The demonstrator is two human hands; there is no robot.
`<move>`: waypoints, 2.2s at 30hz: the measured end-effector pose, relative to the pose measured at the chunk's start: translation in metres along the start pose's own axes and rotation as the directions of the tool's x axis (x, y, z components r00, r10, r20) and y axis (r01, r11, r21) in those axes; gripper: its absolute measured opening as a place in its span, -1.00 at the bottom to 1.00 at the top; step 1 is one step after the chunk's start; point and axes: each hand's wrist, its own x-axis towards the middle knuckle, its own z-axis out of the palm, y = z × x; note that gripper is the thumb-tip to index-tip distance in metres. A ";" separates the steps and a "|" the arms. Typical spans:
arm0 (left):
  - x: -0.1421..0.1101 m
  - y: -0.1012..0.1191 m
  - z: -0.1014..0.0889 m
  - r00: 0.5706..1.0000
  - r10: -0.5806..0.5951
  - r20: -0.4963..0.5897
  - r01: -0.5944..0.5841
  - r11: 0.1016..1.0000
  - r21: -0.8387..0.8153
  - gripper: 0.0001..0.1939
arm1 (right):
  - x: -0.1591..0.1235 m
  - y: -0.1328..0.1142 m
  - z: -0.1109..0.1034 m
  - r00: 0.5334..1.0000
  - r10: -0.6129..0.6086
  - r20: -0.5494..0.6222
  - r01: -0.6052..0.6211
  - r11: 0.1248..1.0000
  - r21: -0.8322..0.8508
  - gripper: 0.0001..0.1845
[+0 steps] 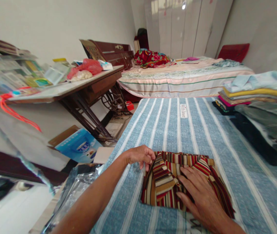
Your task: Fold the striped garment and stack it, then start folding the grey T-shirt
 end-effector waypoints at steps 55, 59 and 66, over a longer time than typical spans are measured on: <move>0.011 -0.035 0.027 0.784 0.260 -0.563 -0.199 0.965 0.168 -0.89 | 0.017 -0.021 -0.002 0.994 0.023 0.104 -0.011 0.994 -0.109 -0.56; 0.005 -0.036 0.034 0.693 0.338 -0.636 -0.079 0.913 0.399 -0.92 | 0.016 -0.022 -0.001 0.998 0.011 0.066 -0.005 0.995 -0.098 -0.55; -0.017 -0.039 0.056 0.502 0.688 -0.524 -0.076 0.639 0.765 -0.82 | 0.009 -0.022 -0.026 0.998 -0.030 -0.060 0.029 0.999 -0.020 -0.63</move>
